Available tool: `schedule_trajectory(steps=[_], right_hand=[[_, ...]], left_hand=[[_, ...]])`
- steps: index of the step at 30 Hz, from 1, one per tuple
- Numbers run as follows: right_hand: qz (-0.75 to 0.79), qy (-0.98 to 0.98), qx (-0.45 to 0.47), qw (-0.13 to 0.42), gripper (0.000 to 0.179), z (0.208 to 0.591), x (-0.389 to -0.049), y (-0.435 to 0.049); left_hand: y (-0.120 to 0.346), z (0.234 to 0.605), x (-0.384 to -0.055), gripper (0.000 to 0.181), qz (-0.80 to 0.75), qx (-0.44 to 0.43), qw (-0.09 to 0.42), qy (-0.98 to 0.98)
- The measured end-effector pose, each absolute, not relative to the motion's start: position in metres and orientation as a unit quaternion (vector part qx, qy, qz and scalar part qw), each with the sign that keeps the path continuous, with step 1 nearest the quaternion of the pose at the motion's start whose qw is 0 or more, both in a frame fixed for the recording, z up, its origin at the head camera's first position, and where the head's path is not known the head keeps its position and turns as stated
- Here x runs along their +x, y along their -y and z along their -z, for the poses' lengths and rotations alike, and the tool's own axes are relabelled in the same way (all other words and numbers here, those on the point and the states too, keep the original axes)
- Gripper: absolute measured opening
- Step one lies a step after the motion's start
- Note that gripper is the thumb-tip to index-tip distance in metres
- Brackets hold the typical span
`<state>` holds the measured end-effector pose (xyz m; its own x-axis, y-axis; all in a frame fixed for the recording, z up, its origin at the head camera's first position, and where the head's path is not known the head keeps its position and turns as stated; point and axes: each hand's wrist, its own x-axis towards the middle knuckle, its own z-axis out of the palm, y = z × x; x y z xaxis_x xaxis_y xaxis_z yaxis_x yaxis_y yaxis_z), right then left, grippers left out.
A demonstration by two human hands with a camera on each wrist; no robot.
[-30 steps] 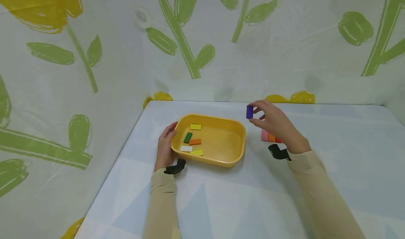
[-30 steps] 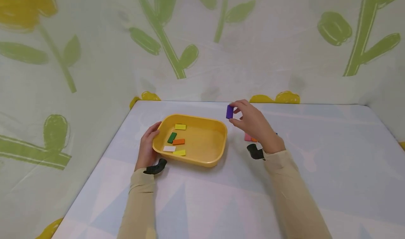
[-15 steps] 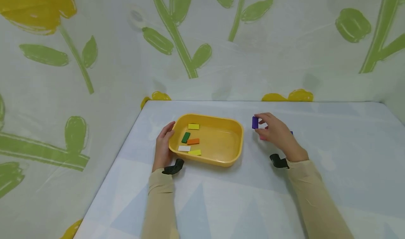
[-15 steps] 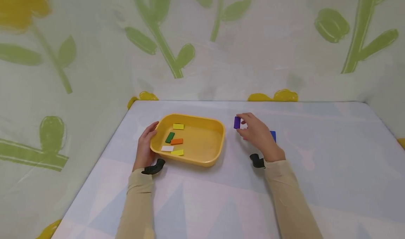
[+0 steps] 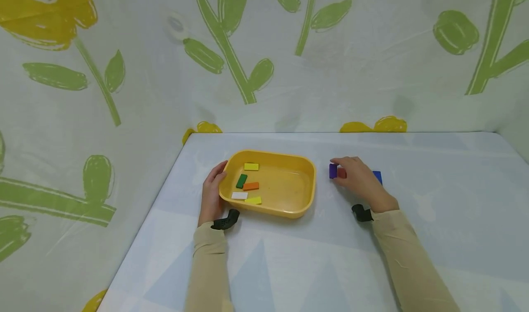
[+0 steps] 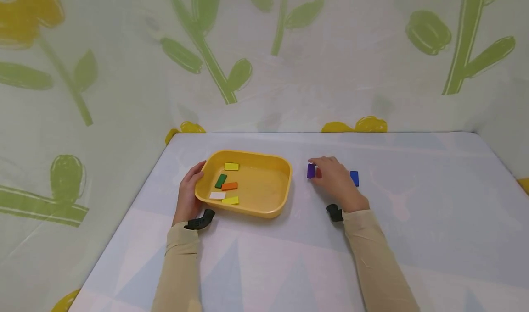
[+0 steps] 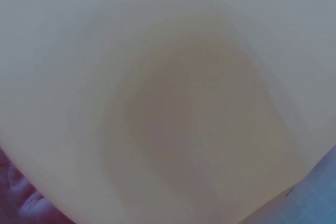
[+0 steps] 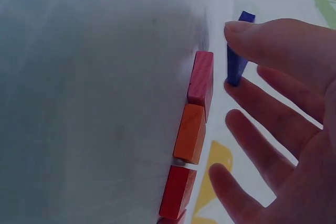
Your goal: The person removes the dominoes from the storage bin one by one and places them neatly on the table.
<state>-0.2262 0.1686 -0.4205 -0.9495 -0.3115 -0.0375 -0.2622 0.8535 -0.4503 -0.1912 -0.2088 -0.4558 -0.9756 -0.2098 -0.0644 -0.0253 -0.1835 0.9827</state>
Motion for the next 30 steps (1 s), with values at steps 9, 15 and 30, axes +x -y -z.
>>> schedule_trajectory(steps=[9, 15, 30], right_hand=[[0.227, -0.961, -0.142, 0.067, 0.053, 0.4251, -0.2264, -0.1695], [0.211, -0.964, -0.147, 0.074, 0.053, 0.4244, -0.2295, -0.1686], [0.221, -0.962, -0.137, 0.090, 0.057, 0.4237, -0.2315, -0.1724]], left_hand=[[0.2093, 0.4570, -0.1915, 0.034, 0.769, 0.095, 0.058, 0.630], [0.2089, 0.4571, -0.1920, 0.035, 0.763, 0.094, 0.061, 0.637], [0.2100, 0.4572, -0.1921, 0.034, 0.770, 0.087, 0.057, 0.630]])
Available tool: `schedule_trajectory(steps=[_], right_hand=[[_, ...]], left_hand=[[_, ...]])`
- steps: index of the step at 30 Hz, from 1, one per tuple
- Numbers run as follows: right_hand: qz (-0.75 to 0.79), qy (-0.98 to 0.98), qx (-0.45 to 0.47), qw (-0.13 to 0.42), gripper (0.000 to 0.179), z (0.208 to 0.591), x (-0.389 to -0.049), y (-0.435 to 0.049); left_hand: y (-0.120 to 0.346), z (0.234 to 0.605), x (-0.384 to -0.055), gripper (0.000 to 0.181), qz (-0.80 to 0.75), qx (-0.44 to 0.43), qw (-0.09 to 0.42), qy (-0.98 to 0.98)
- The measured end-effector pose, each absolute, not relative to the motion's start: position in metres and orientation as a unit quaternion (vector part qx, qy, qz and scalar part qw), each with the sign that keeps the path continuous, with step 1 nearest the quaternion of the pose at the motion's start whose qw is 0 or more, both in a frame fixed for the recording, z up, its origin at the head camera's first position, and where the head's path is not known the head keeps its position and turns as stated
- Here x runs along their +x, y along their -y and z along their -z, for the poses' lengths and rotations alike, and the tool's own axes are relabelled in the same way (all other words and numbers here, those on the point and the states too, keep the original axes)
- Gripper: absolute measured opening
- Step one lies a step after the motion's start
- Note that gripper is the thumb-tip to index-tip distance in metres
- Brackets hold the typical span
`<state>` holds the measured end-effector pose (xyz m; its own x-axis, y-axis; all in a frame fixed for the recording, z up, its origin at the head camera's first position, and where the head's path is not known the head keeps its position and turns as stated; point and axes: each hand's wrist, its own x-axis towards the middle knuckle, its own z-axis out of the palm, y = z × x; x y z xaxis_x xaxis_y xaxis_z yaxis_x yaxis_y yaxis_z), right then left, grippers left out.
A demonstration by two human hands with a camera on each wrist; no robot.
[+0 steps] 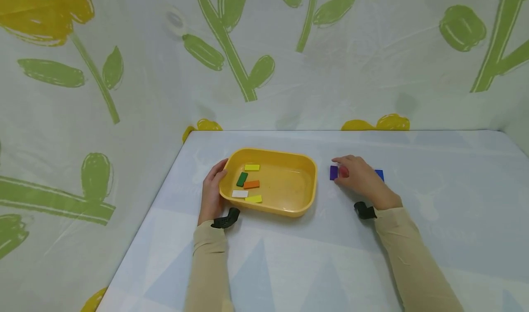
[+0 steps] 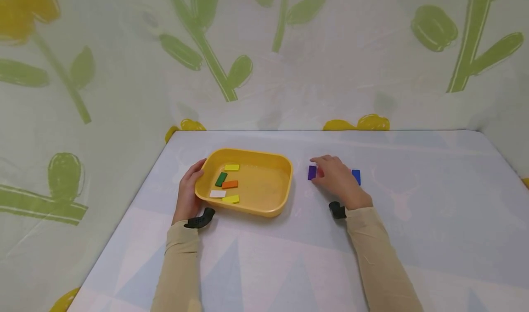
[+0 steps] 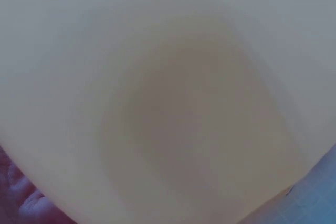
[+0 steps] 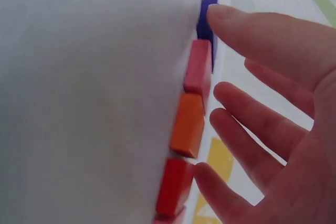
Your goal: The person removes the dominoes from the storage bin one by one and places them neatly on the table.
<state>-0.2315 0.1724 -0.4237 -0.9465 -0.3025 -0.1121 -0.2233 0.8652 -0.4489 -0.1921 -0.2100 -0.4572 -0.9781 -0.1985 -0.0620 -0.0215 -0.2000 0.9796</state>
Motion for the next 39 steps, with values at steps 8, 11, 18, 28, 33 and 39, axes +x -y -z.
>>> schedule_trajectory(steps=[8, 11, 18, 28, 33, 39], right_hand=[[0.258, -0.954, -0.132, 0.077, 0.052, 0.411, -0.228, -0.180], [0.280, -0.948, -0.139, 0.066, 0.048, 0.407, -0.226, -0.183], [0.321, -0.934, -0.154, 0.044, 0.043, 0.400, -0.221, -0.179], [0.343, -0.918, -0.200, 0.015, 0.039, 0.388, -0.211, -0.153], [0.329, -0.912, -0.245, -0.011, 0.038, 0.380, -0.205, -0.138], [0.325, -0.900, -0.291, -0.014, 0.037, 0.369, -0.190, -0.120]], left_hand=[[0.210, 0.455, -0.192, 0.034, 0.770, 0.086, 0.058, 0.630], [0.210, 0.454, -0.193, 0.034, 0.776, 0.084, 0.059, 0.622], [0.210, 0.455, -0.193, 0.034, 0.781, 0.085, 0.057, 0.616], [0.210, 0.454, -0.193, 0.034, 0.772, 0.089, 0.059, 0.627], [0.211, 0.454, -0.192, 0.036, 0.787, 0.079, 0.053, 0.610], [0.211, 0.457, -0.193, 0.034, 0.775, 0.092, 0.059, 0.622]])
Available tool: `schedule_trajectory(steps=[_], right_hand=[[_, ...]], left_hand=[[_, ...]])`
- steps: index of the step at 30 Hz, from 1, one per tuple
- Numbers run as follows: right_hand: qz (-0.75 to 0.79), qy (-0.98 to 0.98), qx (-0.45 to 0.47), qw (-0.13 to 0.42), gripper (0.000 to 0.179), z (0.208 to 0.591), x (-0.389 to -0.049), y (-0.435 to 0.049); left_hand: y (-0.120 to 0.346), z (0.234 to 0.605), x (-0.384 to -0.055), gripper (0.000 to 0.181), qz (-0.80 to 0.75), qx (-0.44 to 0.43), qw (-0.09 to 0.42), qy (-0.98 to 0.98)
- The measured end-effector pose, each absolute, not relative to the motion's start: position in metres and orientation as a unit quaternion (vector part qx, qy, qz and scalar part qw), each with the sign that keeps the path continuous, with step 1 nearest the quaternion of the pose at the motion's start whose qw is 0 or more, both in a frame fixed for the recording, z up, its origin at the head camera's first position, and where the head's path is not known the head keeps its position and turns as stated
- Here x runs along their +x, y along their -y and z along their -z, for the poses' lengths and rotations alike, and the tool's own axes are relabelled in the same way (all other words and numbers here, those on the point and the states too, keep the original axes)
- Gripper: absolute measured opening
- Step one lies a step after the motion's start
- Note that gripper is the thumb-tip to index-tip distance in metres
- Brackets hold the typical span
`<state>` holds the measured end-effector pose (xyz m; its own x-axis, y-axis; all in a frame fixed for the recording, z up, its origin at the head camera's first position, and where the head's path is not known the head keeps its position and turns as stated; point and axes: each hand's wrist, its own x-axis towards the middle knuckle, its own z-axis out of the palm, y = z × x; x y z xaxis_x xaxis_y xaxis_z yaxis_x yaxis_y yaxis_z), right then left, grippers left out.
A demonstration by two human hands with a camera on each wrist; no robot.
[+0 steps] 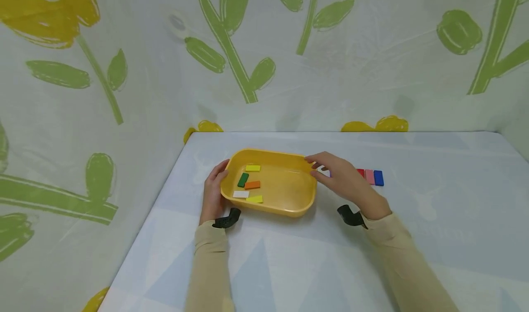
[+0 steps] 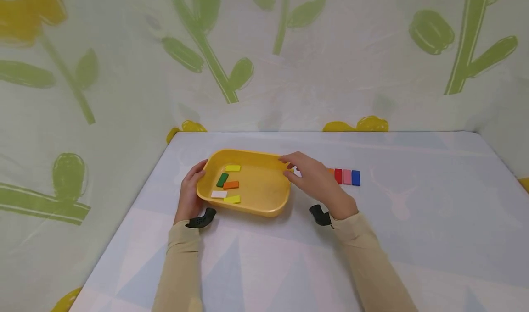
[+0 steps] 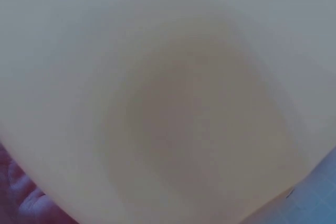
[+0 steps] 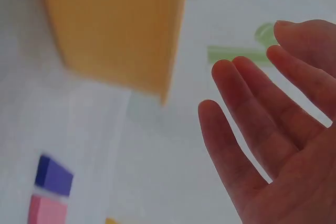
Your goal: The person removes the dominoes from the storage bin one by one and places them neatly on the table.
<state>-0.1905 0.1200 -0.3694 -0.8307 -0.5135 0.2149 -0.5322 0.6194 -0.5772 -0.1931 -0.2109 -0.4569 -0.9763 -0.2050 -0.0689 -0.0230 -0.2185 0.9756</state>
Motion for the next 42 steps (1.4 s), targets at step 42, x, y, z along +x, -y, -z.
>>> schedule_trajectory(steps=[42], right_hand=[[-0.039, 0.892, 0.433, -0.125, 0.038, 0.366, -0.228, 0.004]], left_hand=[[0.211, 0.458, -0.194, 0.031, 0.775, 0.100, 0.053, 0.621]])
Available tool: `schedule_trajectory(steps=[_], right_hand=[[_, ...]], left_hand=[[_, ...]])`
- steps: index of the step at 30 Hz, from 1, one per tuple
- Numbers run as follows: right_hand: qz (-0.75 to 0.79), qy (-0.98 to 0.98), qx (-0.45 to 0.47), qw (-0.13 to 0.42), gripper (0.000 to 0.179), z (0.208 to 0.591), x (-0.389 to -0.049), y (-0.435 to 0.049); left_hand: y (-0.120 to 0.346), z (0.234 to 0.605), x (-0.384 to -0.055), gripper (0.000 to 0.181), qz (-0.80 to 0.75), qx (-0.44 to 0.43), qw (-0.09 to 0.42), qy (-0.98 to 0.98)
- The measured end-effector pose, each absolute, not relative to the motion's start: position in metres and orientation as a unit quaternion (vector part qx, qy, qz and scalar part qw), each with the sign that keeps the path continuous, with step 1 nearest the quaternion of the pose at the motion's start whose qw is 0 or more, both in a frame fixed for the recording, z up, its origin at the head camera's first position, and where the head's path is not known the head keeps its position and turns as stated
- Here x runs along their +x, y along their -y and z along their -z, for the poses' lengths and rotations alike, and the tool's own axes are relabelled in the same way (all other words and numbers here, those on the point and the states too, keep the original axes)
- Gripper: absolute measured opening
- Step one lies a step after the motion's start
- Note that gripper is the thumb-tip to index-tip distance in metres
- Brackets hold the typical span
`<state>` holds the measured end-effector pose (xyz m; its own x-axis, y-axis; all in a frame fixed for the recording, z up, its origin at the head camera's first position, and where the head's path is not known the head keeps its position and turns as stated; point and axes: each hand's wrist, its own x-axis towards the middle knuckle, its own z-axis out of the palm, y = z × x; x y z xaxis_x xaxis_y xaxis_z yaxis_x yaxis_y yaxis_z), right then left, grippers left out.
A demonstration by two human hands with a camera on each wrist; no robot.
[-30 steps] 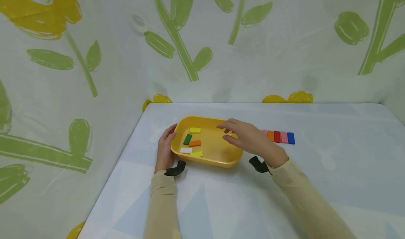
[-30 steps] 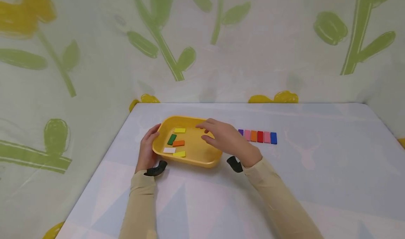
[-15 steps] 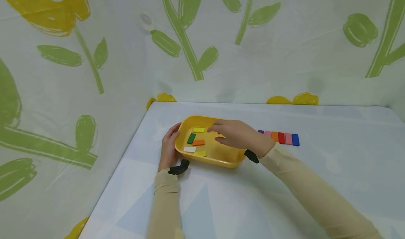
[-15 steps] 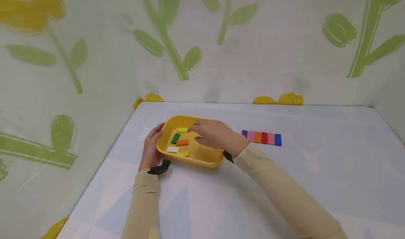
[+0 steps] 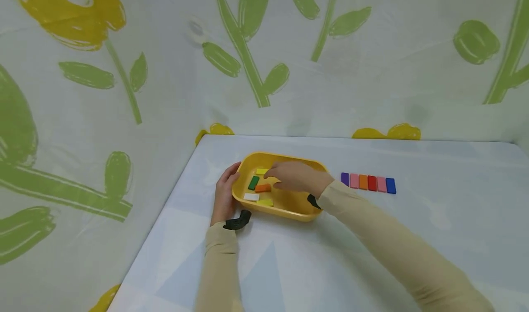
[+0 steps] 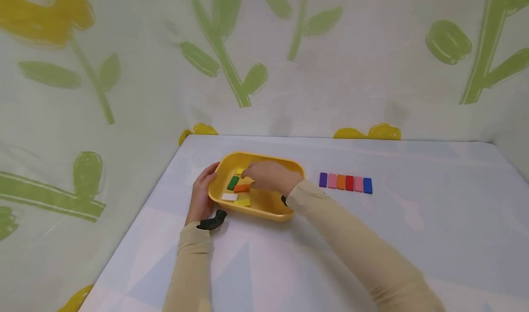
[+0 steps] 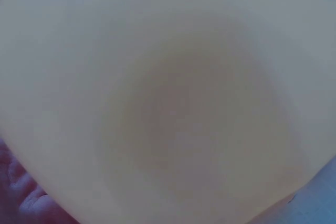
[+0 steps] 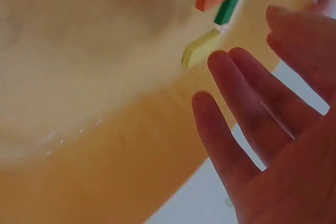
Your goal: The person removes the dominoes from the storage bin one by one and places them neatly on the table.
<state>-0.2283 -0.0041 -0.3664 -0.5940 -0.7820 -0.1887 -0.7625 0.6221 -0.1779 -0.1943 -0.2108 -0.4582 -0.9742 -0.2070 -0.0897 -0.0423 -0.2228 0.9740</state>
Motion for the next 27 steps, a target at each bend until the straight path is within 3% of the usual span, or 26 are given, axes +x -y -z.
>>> schedule_trajectory(steps=[10, 16, 23, 27], right_hand=[[0.024, -0.873, -0.459, 0.162, 0.024, 0.380, -0.229, 0.035], [0.088, -0.892, -0.378, 0.232, 0.027, 0.388, -0.227, 0.042], [-0.002, -0.872, -0.463, 0.158, 0.021, 0.392, -0.228, 0.042], [-0.006, -0.879, -0.449, 0.160, 0.019, 0.393, -0.230, 0.042]], left_hand=[[0.210, 0.458, -0.195, 0.033, 0.780, 0.089, 0.057, 0.616], [0.208, 0.458, -0.195, 0.034, 0.786, 0.081, 0.055, 0.610], [0.210, 0.458, -0.194, 0.034, 0.779, 0.075, 0.061, 0.619], [0.211, 0.458, -0.194, 0.032, 0.781, 0.085, 0.058, 0.617]])
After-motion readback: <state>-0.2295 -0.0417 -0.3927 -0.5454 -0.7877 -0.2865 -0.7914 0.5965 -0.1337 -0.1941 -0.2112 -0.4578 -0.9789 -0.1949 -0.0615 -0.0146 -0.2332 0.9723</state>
